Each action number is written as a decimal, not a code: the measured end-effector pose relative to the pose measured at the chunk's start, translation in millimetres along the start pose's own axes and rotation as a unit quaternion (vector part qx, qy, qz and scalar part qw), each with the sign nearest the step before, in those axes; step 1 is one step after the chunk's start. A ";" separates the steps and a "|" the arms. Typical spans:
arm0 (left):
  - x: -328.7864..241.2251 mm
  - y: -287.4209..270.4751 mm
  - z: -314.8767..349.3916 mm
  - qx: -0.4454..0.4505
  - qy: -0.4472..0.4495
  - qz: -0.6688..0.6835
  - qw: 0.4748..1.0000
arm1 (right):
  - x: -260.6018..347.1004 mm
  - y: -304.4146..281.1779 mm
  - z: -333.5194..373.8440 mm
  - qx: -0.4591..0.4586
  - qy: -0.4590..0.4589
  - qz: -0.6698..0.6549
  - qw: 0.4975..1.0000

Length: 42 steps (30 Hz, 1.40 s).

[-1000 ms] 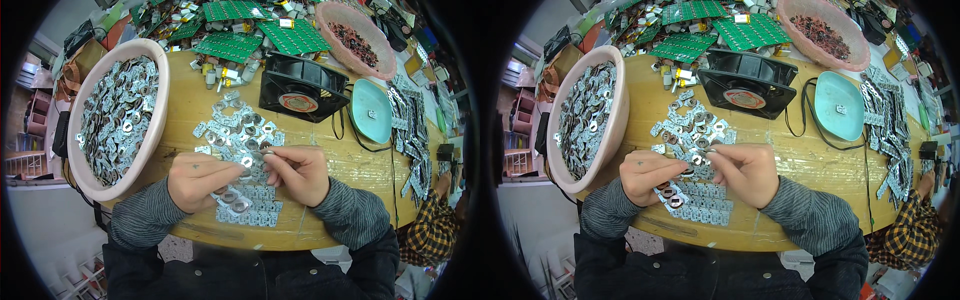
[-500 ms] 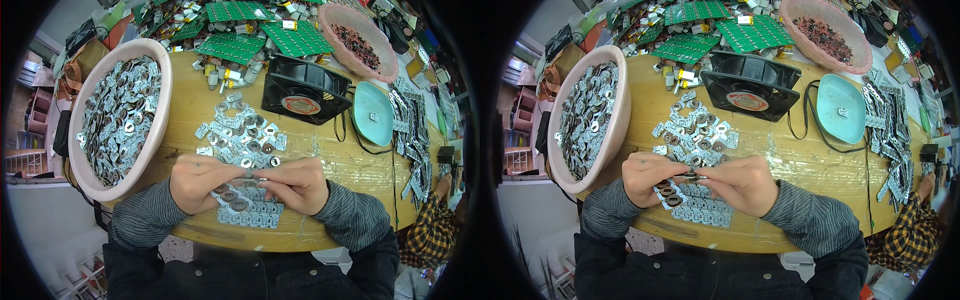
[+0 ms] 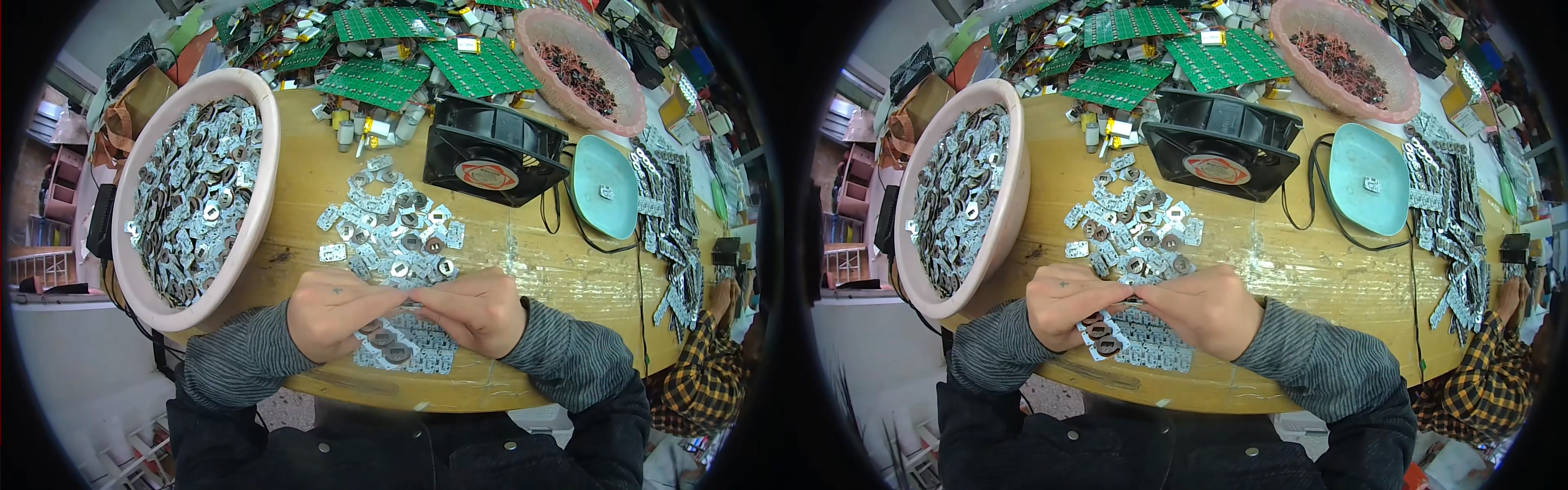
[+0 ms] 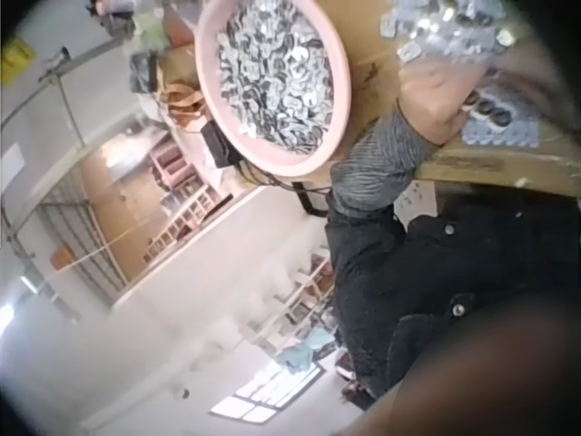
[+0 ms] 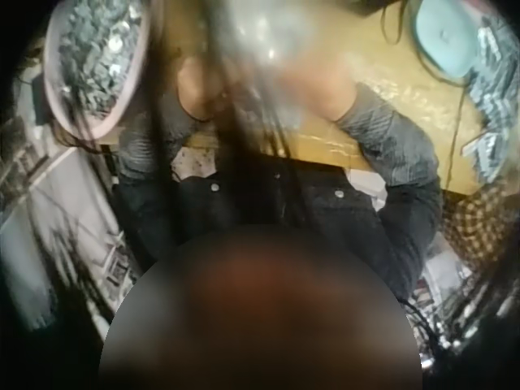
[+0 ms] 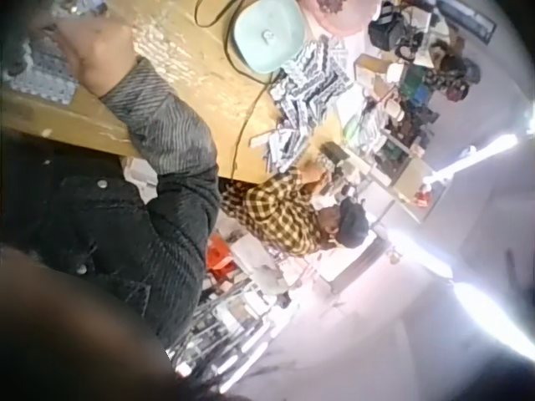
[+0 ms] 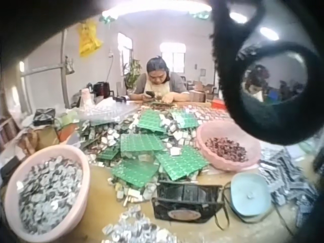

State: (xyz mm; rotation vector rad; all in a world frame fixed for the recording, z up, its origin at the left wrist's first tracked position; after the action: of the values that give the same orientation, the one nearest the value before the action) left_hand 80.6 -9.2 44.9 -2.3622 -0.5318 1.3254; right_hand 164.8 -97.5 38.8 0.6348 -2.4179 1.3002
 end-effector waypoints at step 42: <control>-12.2 -9.2 -3.4 -0.036 0.048 -0.101 0.993 | -47.4 23.8 19.0 0.055 0.343 -0.272 0.898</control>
State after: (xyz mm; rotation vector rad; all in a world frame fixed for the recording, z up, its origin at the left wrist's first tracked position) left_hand 76.4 -7.8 60.0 -2.3433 -0.7773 1.1158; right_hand 191.2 -91.1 -10.5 0.6693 -1.4680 1.1570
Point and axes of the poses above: each hand's wrist, its own z-axis away from the middle knuckle, its own y-axis out of the palm, x = y × z, the point moved 10 cm from there along -z, towards the middle knuckle, and after that the axes turned 14 degrees about z, right-handed, at the moved point
